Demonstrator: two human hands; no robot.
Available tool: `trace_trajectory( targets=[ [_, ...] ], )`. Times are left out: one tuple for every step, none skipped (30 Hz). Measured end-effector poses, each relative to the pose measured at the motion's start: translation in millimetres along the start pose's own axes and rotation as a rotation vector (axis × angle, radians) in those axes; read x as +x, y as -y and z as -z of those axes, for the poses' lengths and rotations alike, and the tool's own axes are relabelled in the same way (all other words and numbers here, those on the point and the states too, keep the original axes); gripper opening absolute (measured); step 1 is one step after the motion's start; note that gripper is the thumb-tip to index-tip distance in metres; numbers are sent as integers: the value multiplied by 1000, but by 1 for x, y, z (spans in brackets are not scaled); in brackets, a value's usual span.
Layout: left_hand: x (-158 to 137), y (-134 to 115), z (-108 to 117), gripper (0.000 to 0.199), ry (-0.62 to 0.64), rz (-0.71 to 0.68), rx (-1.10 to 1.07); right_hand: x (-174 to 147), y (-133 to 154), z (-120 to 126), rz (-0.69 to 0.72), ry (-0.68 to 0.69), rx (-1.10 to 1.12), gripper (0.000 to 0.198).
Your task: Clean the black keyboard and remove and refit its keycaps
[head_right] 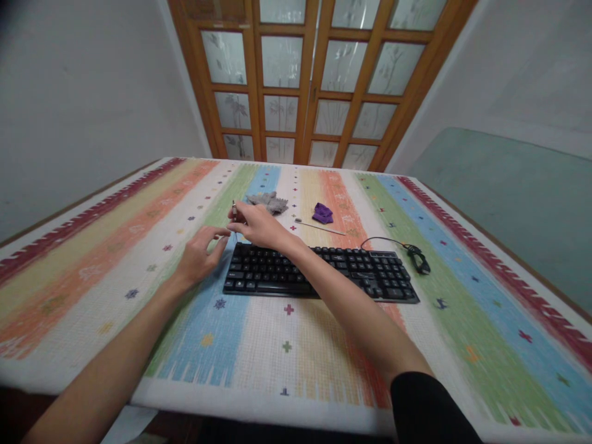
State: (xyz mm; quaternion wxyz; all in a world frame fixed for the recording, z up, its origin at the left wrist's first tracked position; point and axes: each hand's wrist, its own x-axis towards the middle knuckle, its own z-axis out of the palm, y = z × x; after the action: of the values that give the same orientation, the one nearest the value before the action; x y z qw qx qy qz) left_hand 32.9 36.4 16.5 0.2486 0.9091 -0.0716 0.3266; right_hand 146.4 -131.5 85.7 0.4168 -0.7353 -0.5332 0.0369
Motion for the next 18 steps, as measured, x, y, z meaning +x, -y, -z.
trace_trajectory(
  targets=[
    [0, 1, 0, 18, 15, 1, -2, -1, 1, 0, 3, 7, -12, 8],
    [-1, 2, 0, 21, 34, 6, -7, -2, 1, 0, 4, 10, -26, 7],
    [-1, 3, -1, 25, 58, 14, -13, -2, 1, 0, 2, 9, -43, 6],
    [-2, 4, -2, 29, 84, 25, -21, -3, 2, -1, -1, 6, -61, 6],
    [-2, 5, -3, 33, 109, 35, -30, -3, 2, -1, -5, 3, -77, 6],
    [-3, 5, -4, 36, 131, 44, -41, -3, 2, -2, -11, 1, -90, 7],
    [-3, 6, -5, 38, 150, 52, -53, -3, 3, -2, -17, 0, -101, 7],
    [-3, 6, -6, 40, 167, 57, -65, -3, 3, -2, -23, -1, -111, 7],
    [-4, 6, -7, 40, 181, 61, -77, -3, 2, -2, -27, -1, -119, 7],
    [-4, 6, -7, 40, 193, 63, -88, -3, 1, -2, -29, -4, -125, 7],
    [-5, 6, -8, 40, 202, 65, -97, -3, 0, -2, -28, -9, -126, 7],
    [-5, 6, -8, 40, 211, 66, -104, -3, -1, -1, -25, -15, -121, 8],
    [-5, 6, -9, 40, 217, 66, -108, -4, -3, -1, -21, -21, -109, 8],
    [-5, 6, -9, 40, 222, 68, -113, -5, -5, -1, -19, -26, -91, 8],
    [-5, 5, -9, 40, 227, 70, -118, -6, -7, -1, -19, -30, -71, 9],
    [-5, 5, -8, 40, 231, 73, -123, -8, -10, -1, -21, -33, -53, 8],
    [-5, 4, -8, 40, 234, 78, -130, -9, -12, -2, -24, -38, -38, 8],
    [-5, 4, -8, 39, 236, 84, -138, -11, -13, -2, -28, -44, -27, 7]
  ],
)
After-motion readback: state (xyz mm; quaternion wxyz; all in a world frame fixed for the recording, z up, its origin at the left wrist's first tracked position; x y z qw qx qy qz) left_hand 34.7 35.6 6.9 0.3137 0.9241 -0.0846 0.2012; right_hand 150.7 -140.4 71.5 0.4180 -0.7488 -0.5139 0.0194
